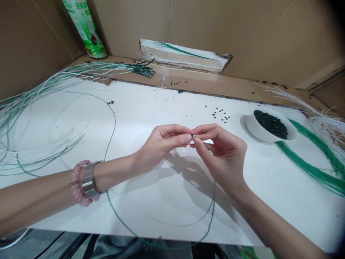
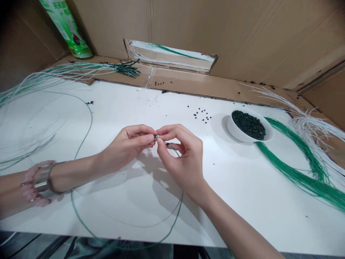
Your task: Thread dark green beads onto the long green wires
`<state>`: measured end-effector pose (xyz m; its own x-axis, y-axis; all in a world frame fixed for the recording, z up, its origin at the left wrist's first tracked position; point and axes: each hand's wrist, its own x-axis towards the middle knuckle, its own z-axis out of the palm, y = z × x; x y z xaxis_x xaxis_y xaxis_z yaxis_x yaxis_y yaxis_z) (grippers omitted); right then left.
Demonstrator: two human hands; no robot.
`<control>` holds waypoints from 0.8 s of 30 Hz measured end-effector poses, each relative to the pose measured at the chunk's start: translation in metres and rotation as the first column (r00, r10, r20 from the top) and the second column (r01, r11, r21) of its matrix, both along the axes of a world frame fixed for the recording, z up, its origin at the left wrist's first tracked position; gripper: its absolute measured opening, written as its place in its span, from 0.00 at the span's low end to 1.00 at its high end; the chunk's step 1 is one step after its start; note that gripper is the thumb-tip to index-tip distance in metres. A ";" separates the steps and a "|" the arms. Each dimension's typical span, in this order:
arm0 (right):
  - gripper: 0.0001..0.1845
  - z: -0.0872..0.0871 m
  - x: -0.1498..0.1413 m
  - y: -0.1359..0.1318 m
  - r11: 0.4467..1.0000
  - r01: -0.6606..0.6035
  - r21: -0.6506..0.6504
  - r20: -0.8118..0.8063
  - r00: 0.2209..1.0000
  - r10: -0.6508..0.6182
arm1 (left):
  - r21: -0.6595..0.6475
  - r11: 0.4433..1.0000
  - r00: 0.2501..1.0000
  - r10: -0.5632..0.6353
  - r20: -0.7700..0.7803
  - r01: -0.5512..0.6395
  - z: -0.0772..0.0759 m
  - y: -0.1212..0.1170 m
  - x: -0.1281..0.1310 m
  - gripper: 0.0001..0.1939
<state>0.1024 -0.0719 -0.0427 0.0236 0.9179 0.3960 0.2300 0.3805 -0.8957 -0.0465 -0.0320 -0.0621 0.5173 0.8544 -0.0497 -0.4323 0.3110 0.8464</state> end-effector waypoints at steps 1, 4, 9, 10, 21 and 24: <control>0.06 0.000 0.000 0.000 1.000 -0.003 0.009 0.002 1.000 0.003 | 0.014 1.000 1.000 0.002 -0.007 -0.002 0.000 0.000 0.000 0.02; 0.06 -0.002 0.000 -0.001 1.000 -0.013 0.019 -0.007 1.000 0.013 | 0.047 0.999 0.999 0.011 -0.030 -0.010 -0.001 0.000 0.000 0.01; 0.04 -0.002 0.001 -0.001 0.999 -0.031 -0.022 -0.059 0.998 0.030 | 0.130 0.990 0.997 0.061 -0.053 -0.054 -0.001 -0.001 -0.002 0.01; 0.04 -0.002 0.001 -0.001 0.999 -0.032 -0.029 -0.068 0.997 0.030 | 0.154 0.986 0.995 0.076 -0.066 -0.066 -0.001 -0.001 -0.002 0.01; 0.04 0.003 0.001 -0.003 0.998 -0.002 -0.063 -0.018 1.000 0.001 | 0.293 0.950 0.984 0.147 -0.104 -0.111 0.005 -0.003 -0.002 0.02; 0.05 0.005 0.002 -0.002 0.994 -0.026 -0.105 -0.031 0.999 0.023 | 0.325 0.936 0.980 0.175 -0.097 -0.135 0.004 -0.002 -0.002 0.01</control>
